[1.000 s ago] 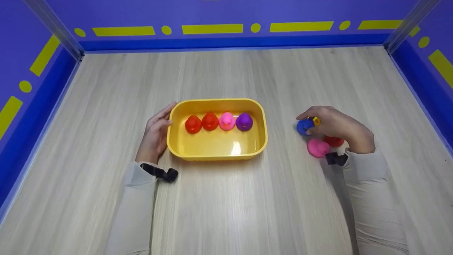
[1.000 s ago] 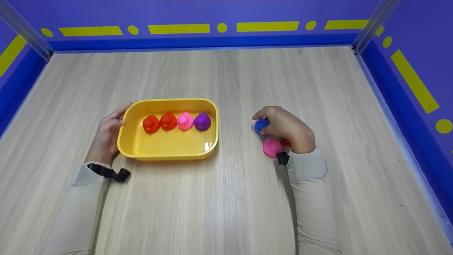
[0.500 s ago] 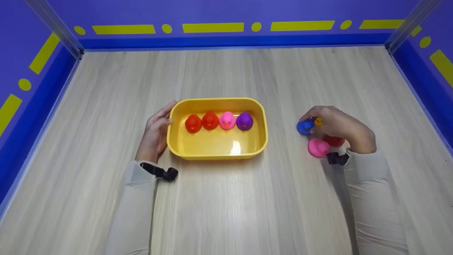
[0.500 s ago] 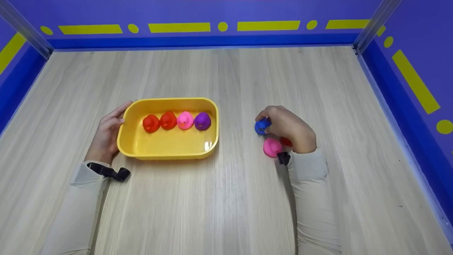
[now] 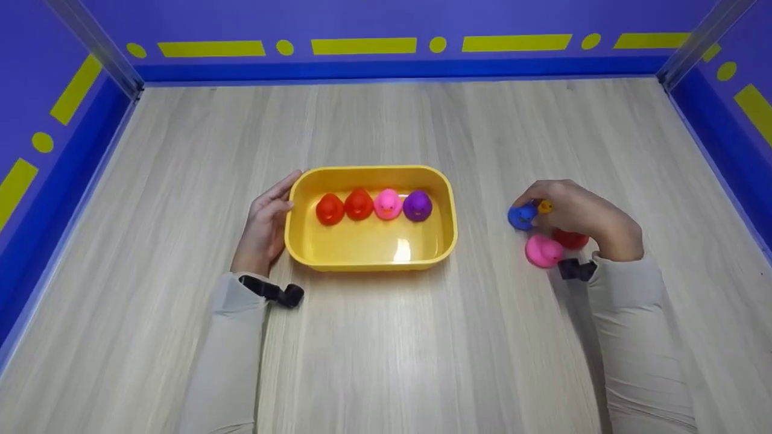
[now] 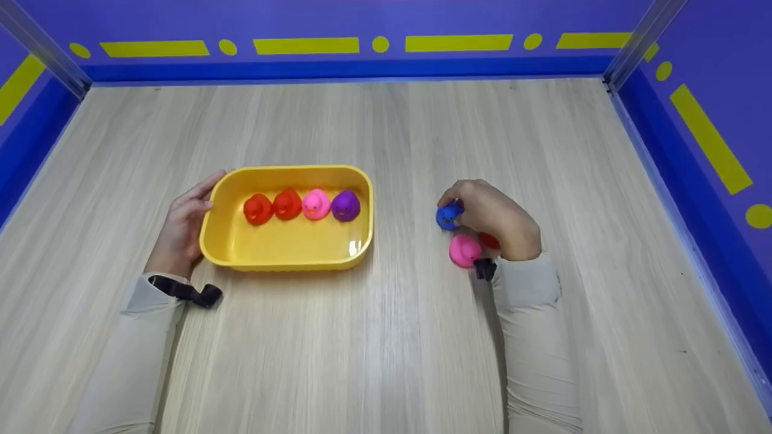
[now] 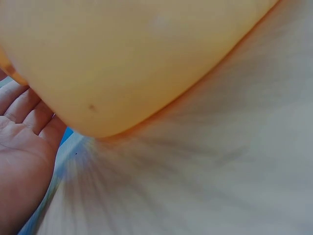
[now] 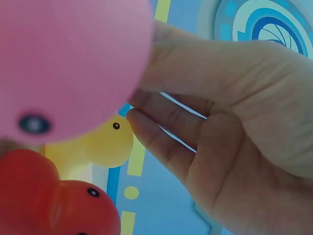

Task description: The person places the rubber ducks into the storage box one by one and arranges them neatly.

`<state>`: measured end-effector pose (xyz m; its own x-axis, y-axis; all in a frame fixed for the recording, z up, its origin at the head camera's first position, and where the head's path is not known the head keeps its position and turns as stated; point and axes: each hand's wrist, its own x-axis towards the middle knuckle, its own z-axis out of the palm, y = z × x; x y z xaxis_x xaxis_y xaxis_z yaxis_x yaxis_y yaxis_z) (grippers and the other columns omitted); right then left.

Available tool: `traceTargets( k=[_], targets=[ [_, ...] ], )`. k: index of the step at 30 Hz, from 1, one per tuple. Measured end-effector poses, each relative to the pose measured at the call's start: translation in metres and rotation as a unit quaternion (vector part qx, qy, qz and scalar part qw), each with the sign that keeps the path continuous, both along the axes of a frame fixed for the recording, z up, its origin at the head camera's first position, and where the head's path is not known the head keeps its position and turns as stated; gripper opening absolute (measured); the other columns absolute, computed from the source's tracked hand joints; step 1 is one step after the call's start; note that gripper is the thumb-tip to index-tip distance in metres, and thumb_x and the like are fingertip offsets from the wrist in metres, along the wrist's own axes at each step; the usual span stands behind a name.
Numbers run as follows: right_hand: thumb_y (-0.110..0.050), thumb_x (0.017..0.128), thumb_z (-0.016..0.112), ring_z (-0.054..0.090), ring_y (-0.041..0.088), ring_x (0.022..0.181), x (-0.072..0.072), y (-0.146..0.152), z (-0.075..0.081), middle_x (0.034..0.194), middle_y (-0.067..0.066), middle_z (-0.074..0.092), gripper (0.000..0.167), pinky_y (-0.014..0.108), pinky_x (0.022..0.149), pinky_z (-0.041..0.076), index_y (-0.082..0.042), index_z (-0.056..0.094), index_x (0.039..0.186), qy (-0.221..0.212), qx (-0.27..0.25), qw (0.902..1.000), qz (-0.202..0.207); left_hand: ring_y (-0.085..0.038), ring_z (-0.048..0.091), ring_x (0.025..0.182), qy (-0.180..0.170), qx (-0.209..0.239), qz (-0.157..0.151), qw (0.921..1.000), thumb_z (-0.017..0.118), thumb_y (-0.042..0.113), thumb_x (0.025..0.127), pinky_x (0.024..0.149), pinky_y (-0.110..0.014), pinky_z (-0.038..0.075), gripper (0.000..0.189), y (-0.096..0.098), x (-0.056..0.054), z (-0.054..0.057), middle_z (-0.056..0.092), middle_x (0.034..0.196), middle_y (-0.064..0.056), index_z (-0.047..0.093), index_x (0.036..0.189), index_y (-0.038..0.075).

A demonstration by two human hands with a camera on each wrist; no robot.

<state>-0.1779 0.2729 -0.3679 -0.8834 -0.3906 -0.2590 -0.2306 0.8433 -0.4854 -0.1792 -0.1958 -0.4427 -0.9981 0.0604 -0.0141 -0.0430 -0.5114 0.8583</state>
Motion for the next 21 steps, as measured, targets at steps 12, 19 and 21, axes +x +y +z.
traceTargets(
  k=[12,19,21],
  targets=[
    [0.005,0.083,0.064,0.059,0.031,0.105,0.0012,-0.0008,0.0005,0.113,0.015,0.067,0.028,0.053,0.094,0.050,-0.005,0.072,0.108,0.025,0.007,0.9996,0.013,-0.014,0.054,0.122,0.004,0.004,-0.005,1.0000,0.037,-0.010,0.083,0.104,-0.026,0.045,0.055,-0.0001,-0.0023,-0.0016,0.062,0.127,-0.003,0.045,0.138,-0.007],
    [0.006,0.083,0.063,0.059,0.033,0.108,0.0019,-0.0022,0.0012,0.115,0.016,0.066,0.029,0.054,0.095,0.049,-0.004,0.072,0.109,0.028,0.013,0.9994,0.017,-0.015,0.053,0.123,0.003,0.008,-0.005,0.9999,0.037,-0.010,0.083,0.106,-0.027,0.044,0.056,0.0000,-0.0005,-0.0009,0.062,0.128,-0.003,0.043,0.138,-0.008],
    [0.006,0.083,0.064,0.059,0.033,0.108,0.0020,-0.0022,0.0014,0.114,0.016,0.067,0.029,0.054,0.095,0.049,-0.004,0.072,0.109,0.030,0.013,0.9993,0.017,-0.014,0.053,0.123,0.001,0.009,-0.004,0.9999,0.036,-0.011,0.082,0.105,-0.026,0.044,0.057,0.0004,0.0001,-0.0001,0.062,0.127,-0.003,0.042,0.139,-0.009]
  ],
)
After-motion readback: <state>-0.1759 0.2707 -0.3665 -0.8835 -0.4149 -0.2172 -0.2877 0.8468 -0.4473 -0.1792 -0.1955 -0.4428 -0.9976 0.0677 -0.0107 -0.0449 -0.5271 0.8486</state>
